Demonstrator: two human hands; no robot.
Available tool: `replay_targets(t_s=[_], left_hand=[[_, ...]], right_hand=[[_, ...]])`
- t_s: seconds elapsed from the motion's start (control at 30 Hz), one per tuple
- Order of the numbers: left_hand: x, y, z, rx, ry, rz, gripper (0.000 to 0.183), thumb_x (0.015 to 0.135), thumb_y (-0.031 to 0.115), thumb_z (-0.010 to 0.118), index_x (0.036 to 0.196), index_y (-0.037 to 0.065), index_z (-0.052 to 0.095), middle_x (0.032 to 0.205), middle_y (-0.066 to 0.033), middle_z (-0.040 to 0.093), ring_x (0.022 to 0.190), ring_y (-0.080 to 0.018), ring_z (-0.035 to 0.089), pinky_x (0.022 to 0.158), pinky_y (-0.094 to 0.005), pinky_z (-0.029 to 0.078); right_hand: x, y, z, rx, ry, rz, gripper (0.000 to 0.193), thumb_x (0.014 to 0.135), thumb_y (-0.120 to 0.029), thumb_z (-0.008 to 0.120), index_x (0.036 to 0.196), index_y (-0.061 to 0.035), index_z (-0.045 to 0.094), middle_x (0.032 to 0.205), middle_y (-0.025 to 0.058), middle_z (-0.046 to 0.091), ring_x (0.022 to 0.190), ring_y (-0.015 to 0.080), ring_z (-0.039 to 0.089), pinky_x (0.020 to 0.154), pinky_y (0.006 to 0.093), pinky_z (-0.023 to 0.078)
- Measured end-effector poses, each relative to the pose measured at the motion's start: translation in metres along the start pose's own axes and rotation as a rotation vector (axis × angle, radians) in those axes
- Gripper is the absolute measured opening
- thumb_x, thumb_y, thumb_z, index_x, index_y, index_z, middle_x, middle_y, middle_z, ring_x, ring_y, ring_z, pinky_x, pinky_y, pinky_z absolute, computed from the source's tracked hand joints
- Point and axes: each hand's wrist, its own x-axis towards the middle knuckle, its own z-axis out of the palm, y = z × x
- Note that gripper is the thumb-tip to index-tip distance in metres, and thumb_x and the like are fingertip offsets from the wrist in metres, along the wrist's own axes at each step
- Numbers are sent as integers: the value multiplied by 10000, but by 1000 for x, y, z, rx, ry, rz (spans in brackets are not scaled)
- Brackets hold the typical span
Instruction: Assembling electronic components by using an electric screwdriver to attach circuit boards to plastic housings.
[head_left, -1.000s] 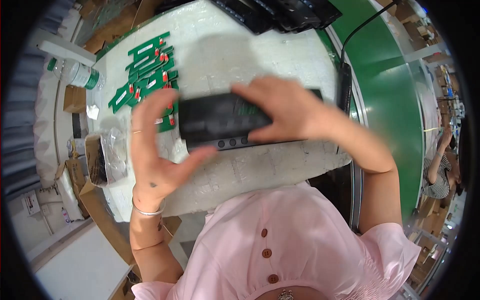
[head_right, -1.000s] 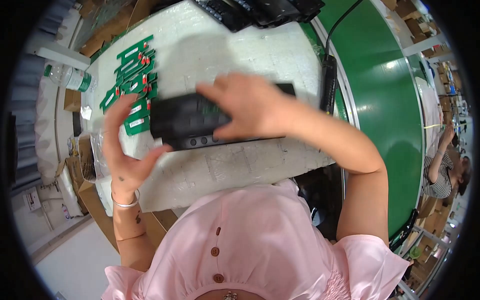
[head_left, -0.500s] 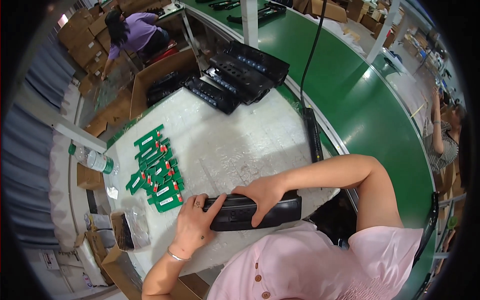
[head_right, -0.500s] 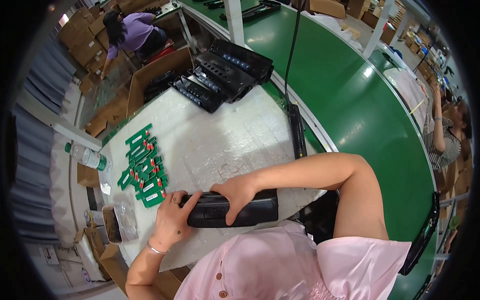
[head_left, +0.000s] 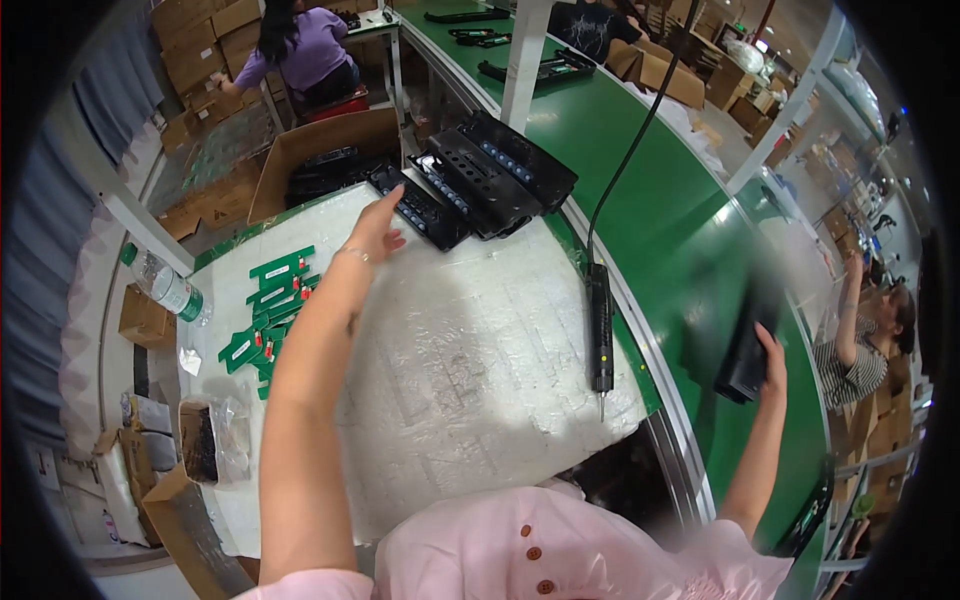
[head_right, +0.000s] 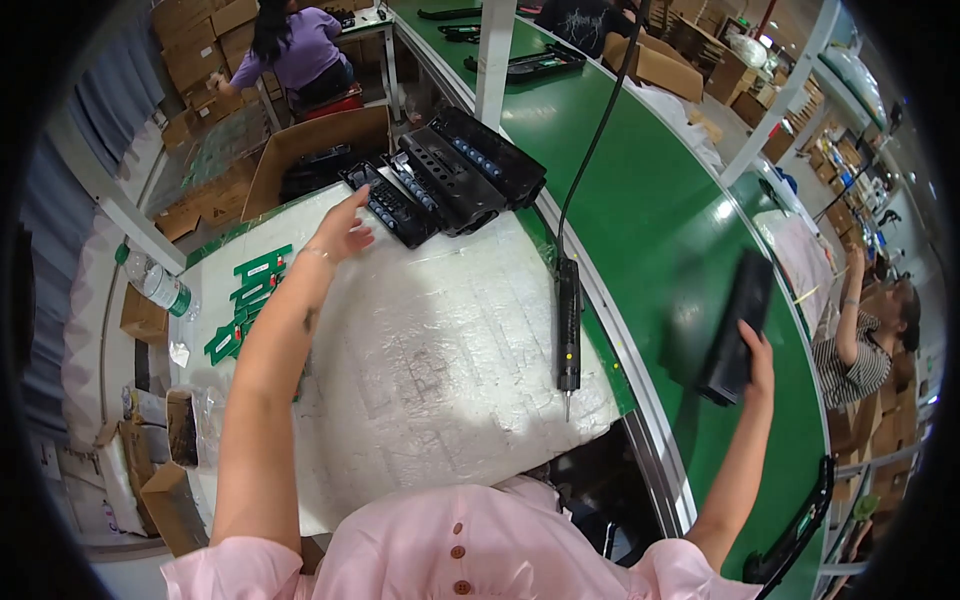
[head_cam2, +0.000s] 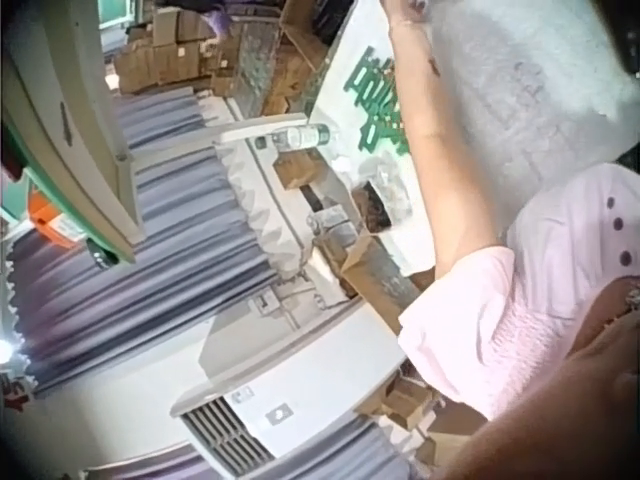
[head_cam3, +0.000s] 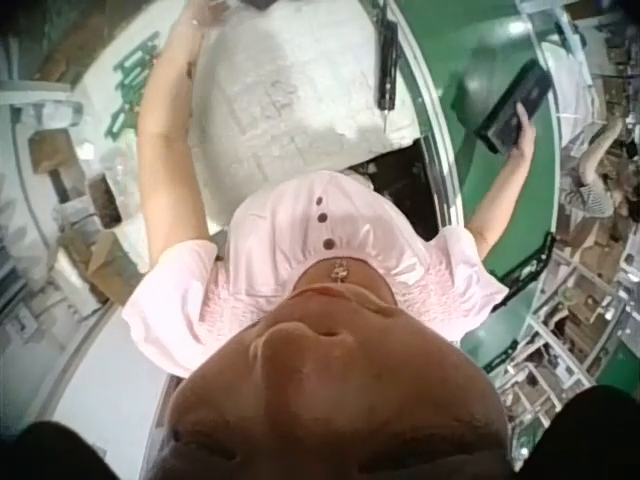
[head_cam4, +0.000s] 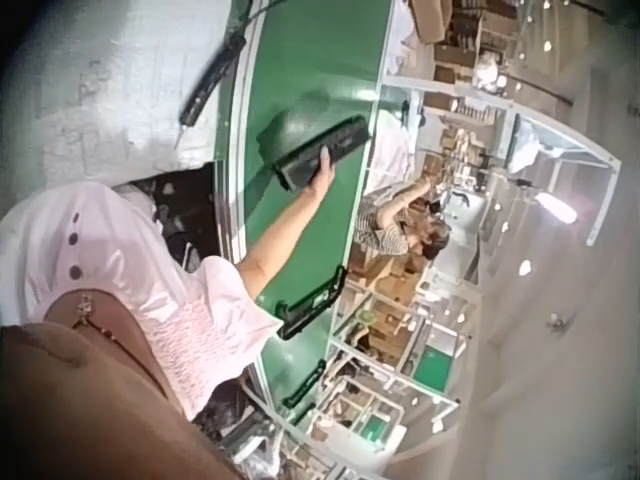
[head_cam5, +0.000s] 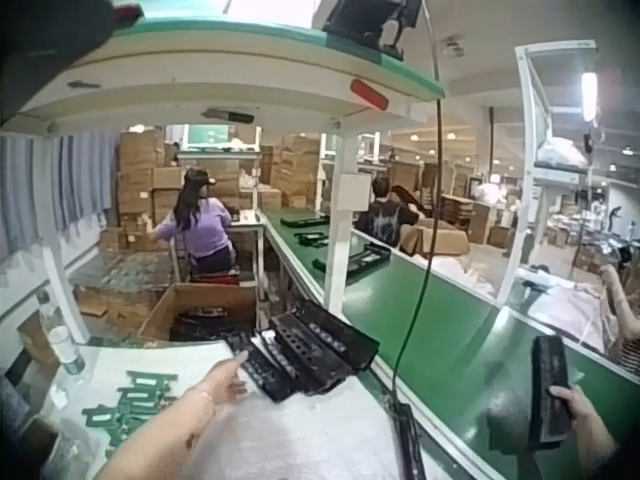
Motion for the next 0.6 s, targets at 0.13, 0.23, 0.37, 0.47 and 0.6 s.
replay_targets(t_s=[0.13, 0.23, 0.37, 0.47, 0.6], left_hand=[[91, -22, 9, 126, 42, 11, 790, 651, 516, 668, 1263, 81, 424, 1301, -154, 378, 1222, -332, 294, 940, -398, 346], [123, -31, 24, 525, 283, 29, 817, 583, 479, 719, 1257, 100, 457, 1315, -230, 352, 1242, -304, 328, 996, -381, 297], [57, 5, 56, 698, 377, -13, 612, 593, 373, 708, 1116, 83, 582, 1226, -187, 477, 1208, -290, 380, 974, -386, 317], [107, -6, 24, 510, 314, 50, 499, 578, 274, 692, 1014, 38, 631, 1132, -155, 559, 1131, -290, 461, 935, -355, 359], [131, -18, 48, 26, 69, 162, 355, 648, 134, 634, 974, 6, 578, 858, -83, 611, 782, -221, 586, 707, -323, 465]], right_hand=[[8, 44, -127, 335, 202, 103, 354, 774, -281, 641, 1010, -24, 582, 878, 63, 635, 700, 212, 617, 672, 332, 510], [-5, 85, -215, 318, 278, 162, 345, 773, -300, 643, 988, -33, 600, 880, 71, 640, 761, 206, 611, 703, 324, 502], [-47, 97, -248, -428, 627, 150, 611, 740, -491, 587, 1015, 55, 587, 990, 147, 615, 886, 271, 581, 786, 356, 459], [-43, 89, -237, -1136, 969, 82, 852, 700, -700, 460, 1087, 52, 558, 1085, 224, 565, 1020, 360, 526, 891, 409, 391], [-23, 47, -173, -597, 594, -557, 479, 787, -284, 606, 1154, 13, 525, 1101, 173, 581, 981, 252, 580, 861, 335, 433]])
